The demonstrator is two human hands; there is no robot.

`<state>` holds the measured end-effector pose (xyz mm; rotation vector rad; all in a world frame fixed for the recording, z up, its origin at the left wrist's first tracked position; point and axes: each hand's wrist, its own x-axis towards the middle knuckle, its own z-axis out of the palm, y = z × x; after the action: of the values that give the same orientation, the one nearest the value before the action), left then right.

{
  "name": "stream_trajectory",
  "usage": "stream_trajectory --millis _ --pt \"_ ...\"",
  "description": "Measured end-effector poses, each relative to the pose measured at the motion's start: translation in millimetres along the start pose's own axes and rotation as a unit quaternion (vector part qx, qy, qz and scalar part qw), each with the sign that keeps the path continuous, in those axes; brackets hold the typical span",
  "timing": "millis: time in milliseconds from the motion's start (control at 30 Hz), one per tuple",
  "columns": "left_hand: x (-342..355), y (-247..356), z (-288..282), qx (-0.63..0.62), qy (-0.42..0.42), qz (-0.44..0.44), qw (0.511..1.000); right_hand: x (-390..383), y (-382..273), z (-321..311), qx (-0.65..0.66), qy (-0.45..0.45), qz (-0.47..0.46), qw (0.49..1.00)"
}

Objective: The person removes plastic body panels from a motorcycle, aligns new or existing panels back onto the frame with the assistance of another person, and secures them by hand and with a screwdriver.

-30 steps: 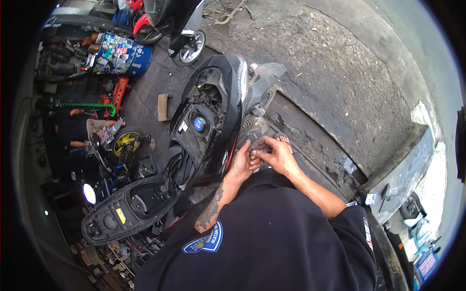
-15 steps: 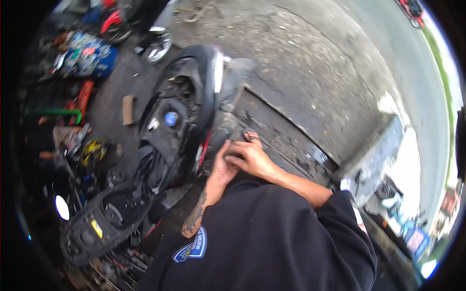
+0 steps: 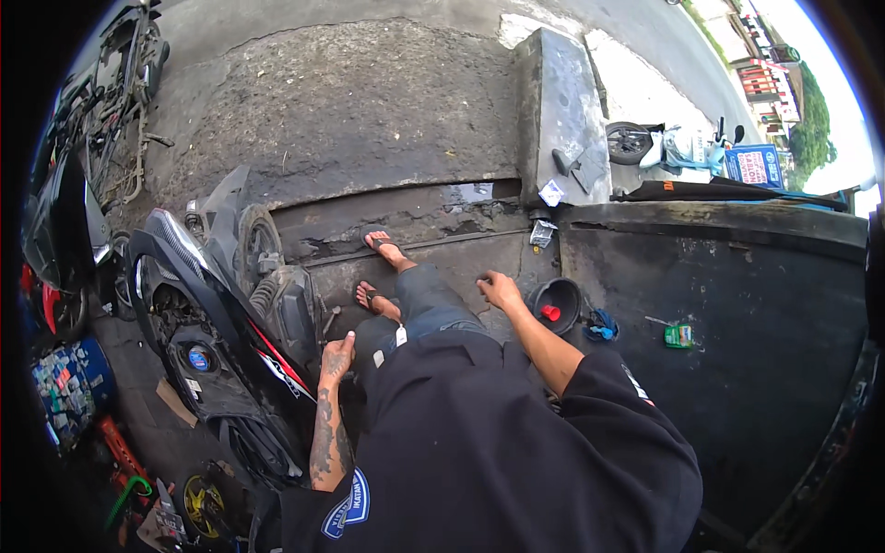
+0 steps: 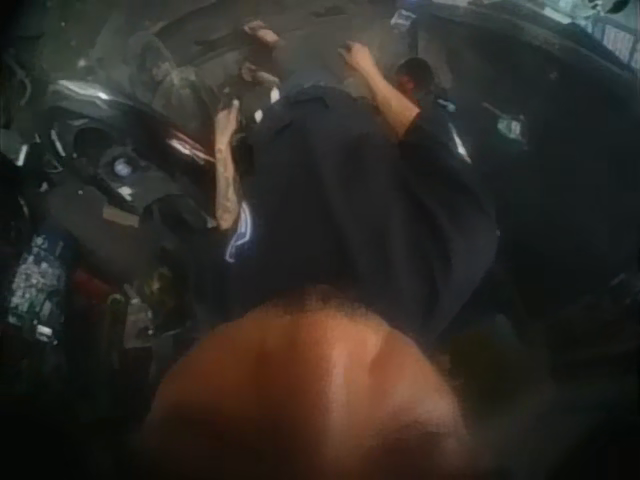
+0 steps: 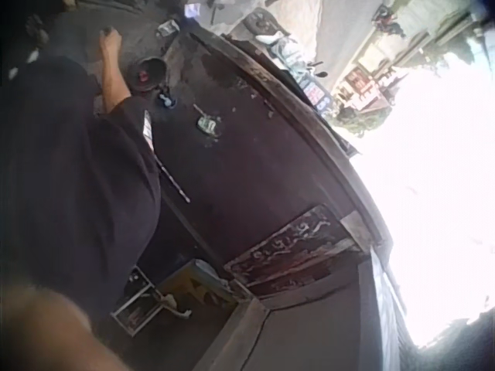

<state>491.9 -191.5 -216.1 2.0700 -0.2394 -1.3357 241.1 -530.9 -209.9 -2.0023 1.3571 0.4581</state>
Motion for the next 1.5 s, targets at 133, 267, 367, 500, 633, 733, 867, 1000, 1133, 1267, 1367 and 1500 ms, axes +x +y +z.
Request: stream_trajectory --millis 133,267,367,500,633,733,867,1000,1133,1267,1367,1500 --pt "7.6 31.7 25.7 -0.006 -0.089 -0.031 0.996 -37.5 93.0 -7.0 -0.090 -0.009 0.152 0.984" --pt "12.4 110.4 64.2 0.001 -0.088 0.026 0.996 -24.9 112.2 -17.4 0.014 -0.080 0.201 0.976" --pt "39.4 148.2 114.5 -0.049 -0.116 0.051 0.991 7.4 138.4 -17.8 0.031 -0.050 0.169 0.984" --pt "68.8 202.5 198.9 0.015 -0.116 0.089 0.989 75.2 174.9 -53.0 0.048 -0.033 0.180 0.982" --pt "93.9 233.4 314.3 0.066 -0.108 0.058 0.990 180.5 257.2 -114.6 0.112 0.102 0.181 0.972" --pt "93.6 269.1 416.5 0.070 -0.145 0.041 0.986 275.7 330.3 -145.1 0.106 0.172 0.183 0.962" --pt "99.2 319.9 533.7 0.107 -0.247 0.138 0.953 404.9 435.0 -174.0 0.132 0.268 0.204 0.932" --pt "113.6 333.1 597.6 0.064 -0.279 0.129 0.949 487.9 508.8 -197.8 0.115 0.281 0.218 0.928" --pt "121.8 334.8 637.2 -0.016 -0.281 0.134 0.950 542.1 579.1 -202.4 0.048 0.262 0.248 0.931" --pt "118.9 329.0 653.4 -0.024 -0.269 0.172 0.947 586.1 603.4 -200.2 0.044 0.253 0.289 0.922" --pt "130.1 326.8 655.2 -0.014 -0.254 0.174 0.951 600.4 627.2 -190.6 0.067 0.246 0.340 0.905" --pt "142.7 327.1 655.2 -0.003 -0.227 0.185 0.956 615.3 635.5 -187.5 0.086 0.211 0.398 0.889"
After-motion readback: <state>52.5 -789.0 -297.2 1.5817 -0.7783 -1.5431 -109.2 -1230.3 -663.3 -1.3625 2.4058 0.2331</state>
